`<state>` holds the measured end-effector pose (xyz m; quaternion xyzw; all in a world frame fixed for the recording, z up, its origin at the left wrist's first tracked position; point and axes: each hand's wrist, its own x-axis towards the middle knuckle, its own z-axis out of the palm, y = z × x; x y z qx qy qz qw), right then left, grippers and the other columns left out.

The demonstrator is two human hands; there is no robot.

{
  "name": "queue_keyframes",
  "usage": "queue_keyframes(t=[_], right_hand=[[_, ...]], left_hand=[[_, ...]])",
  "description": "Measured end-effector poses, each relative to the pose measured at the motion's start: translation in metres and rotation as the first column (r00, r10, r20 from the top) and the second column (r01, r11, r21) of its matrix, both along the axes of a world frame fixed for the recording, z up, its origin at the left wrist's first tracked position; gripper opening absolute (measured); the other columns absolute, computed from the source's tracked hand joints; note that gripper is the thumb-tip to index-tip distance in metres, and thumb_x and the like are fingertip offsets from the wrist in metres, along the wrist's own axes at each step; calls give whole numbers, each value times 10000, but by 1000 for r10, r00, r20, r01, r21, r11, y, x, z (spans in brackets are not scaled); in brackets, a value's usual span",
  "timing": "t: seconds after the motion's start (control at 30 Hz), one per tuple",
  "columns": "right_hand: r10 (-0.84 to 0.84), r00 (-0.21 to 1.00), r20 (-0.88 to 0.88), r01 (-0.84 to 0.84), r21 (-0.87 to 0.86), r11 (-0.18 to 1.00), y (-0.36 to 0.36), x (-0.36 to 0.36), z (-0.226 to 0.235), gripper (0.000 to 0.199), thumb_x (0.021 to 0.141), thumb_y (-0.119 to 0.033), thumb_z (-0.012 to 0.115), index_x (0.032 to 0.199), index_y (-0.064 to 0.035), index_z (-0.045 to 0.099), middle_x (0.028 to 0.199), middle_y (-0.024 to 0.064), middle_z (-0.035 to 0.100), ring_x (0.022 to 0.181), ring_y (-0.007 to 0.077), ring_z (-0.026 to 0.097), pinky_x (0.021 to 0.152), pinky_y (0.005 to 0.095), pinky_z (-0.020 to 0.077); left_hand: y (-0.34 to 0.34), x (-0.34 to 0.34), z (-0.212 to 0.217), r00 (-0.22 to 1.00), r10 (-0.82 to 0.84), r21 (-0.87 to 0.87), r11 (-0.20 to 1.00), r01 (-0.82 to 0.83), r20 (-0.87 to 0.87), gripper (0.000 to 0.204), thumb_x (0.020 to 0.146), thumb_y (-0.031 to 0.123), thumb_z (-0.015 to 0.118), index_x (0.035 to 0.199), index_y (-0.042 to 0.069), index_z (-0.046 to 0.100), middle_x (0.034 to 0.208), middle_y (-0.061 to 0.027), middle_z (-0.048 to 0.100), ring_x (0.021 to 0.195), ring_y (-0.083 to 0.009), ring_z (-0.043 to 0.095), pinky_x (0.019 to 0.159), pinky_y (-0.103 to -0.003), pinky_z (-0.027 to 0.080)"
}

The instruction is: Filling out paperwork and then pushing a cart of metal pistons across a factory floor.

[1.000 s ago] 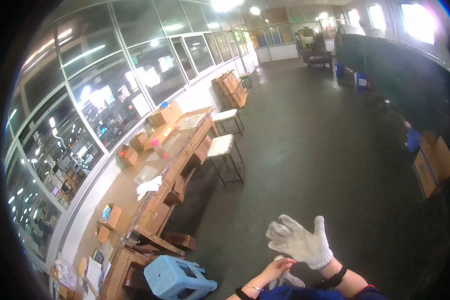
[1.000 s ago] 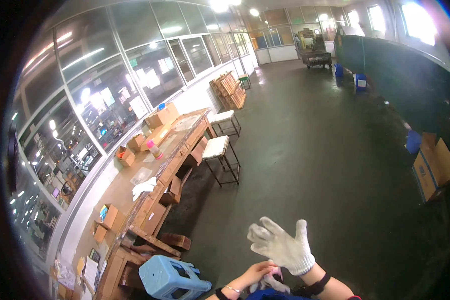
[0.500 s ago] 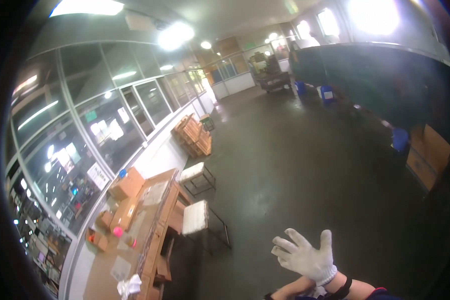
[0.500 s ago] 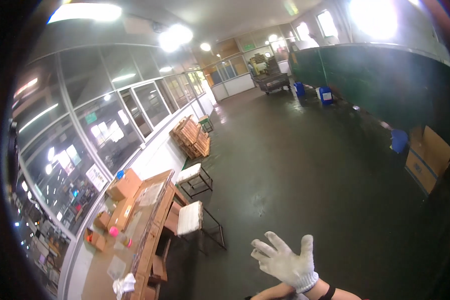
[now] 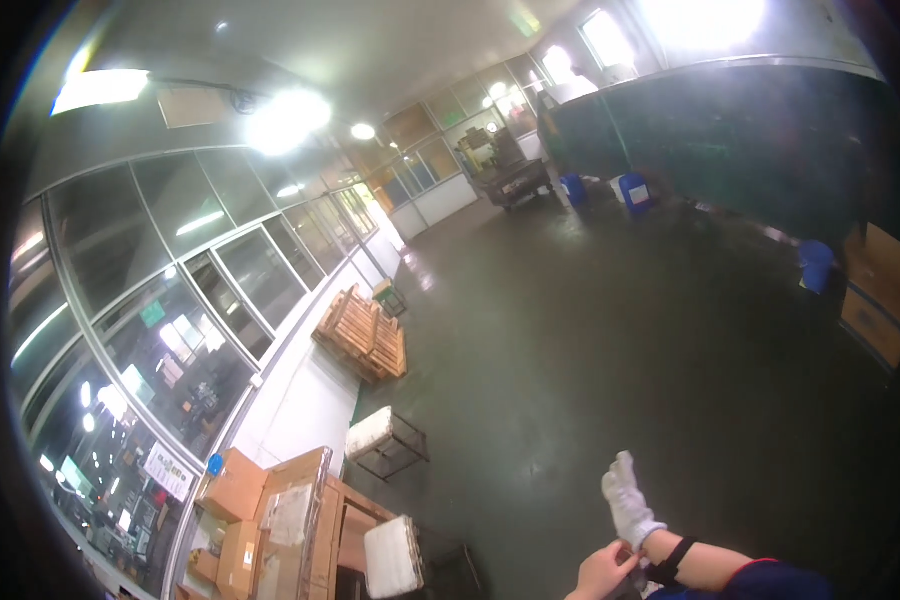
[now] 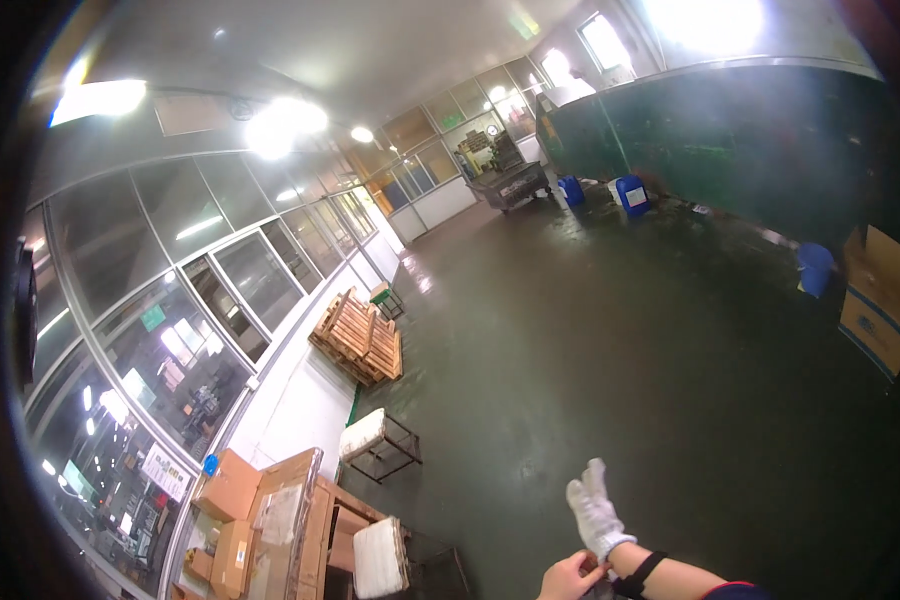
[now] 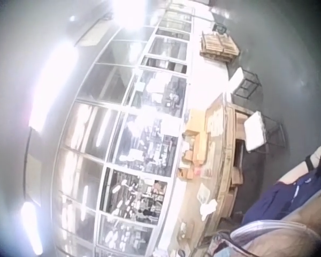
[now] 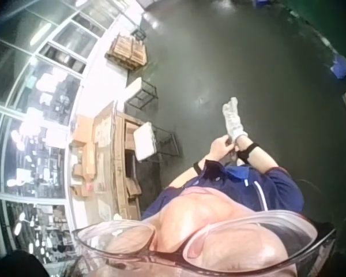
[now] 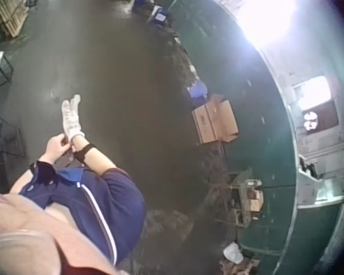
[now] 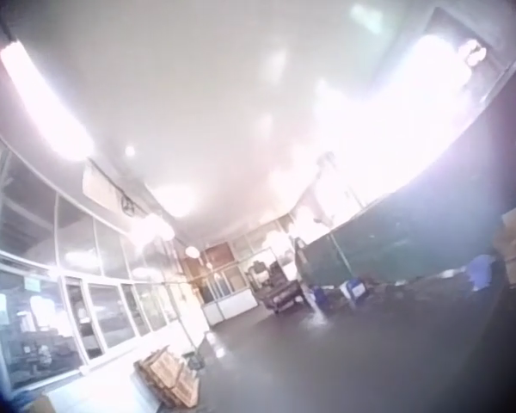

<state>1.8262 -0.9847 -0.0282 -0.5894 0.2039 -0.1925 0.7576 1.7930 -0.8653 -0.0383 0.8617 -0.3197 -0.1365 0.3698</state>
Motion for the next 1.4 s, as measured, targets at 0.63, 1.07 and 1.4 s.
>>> queue_keyframes(t=[0.63, 1.07, 1.4], right_hand=[[542, 760, -360, -527, 147, 837, -92, 341, -20, 577, 887, -491, 363, 1139, -3, 539, 1178, 131, 532, 1113, 233, 481, 965, 331, 343], [234, 896, 378, -444, 727, 523, -196, 555, 3, 531, 852, -538, 430, 1151, -103, 488, 1159, 70, 521, 1083, 210, 485, 949, 343, 376], [122, 754, 646, -613, 624, 485, -266, 809, 72, 269, 862, -262, 515, 1111, -161, 501, 1227, 53, 461, 1163, 223, 412, 1003, 395, 314]], left_hand=[[-33, 425, 9, 799, -110, -407, 896, -178, -591, 373, 770, 70, 632, 1107, 32, 476, 805, -36, 573, 666, -90, 545, 589, -206, 456], [-148, 682, -7, 495, -511, -648, 747, -149, -703, 647, 734, 50, 571, 1317, -1, 298, 1212, -137, 487, 1101, -229, 494, 922, -339, 415], [-183, 882, 8, 582, -82, -431, 757, -492, -809, 422, 842, 123, 581, 1204, 2, 403, 1030, -91, 560, 927, -161, 548, 839, -300, 437]])
